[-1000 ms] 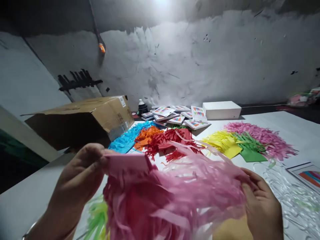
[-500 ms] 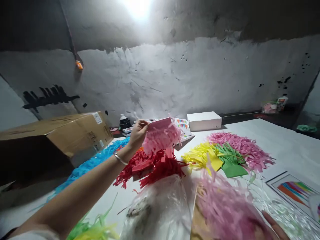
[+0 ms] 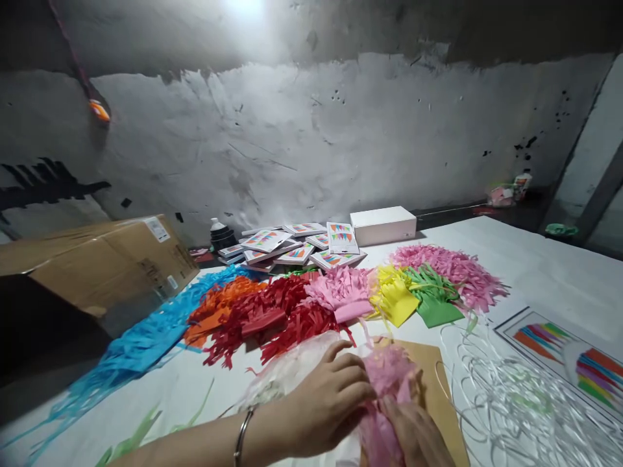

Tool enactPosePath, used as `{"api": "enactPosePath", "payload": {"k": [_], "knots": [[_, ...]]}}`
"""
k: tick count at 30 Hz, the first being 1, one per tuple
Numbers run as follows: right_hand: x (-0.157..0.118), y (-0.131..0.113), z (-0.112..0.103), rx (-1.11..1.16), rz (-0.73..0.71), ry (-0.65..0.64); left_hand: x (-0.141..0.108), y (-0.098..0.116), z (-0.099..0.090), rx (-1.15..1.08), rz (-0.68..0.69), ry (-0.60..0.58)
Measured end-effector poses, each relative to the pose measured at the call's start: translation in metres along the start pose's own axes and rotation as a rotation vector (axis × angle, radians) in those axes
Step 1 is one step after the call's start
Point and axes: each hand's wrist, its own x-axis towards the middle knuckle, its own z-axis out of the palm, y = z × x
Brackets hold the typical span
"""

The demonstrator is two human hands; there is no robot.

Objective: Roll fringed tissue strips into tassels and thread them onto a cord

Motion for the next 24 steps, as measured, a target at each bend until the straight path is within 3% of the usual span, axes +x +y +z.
{"api": "enactPosePath", "payload": {"k": [2, 5, 9, 11, 14, 18, 20, 24], "knots": [[0.01, -0.018, -0.003, -0.122, -0.123, 0.007, -0.006, 0.02, -0.007, 0.145, -0.006, 0.021], [0.022, -0.041, -0.015, -0.19, -0.189, -0.041, -0.025, 0.043, -0.02, 0.191, 0.025, 0.066], [0.032, -0.063, -0.036, -0.152, -0.188, -0.113, -0.055, 0.068, -0.037, -0.035, 0.121, 0.267], [0.038, -0.077, -0.045, -0.109, -0.229, -0.08, -0.064, 0.076, -0.048, -0.167, -0.017, 0.348], [0.049, -0.099, -0.052, -0.012, -0.314, -0.058, -0.066, 0.08, -0.067, -0.295, -0.309, 0.271], [0.052, -0.114, -0.056, 0.043, -0.36, -0.043, -0.068, 0.077, -0.083, -0.464, -0.494, -0.026], [0.049, -0.115, -0.057, 0.034, -0.35, -0.004, -0.074, 0.076, -0.085, -0.378, -0.523, -0.021], [0.048, -0.12, -0.06, 0.066, -0.323, 0.014, -0.084, 0.076, -0.088, -0.105, -0.544, 0.125]]}}
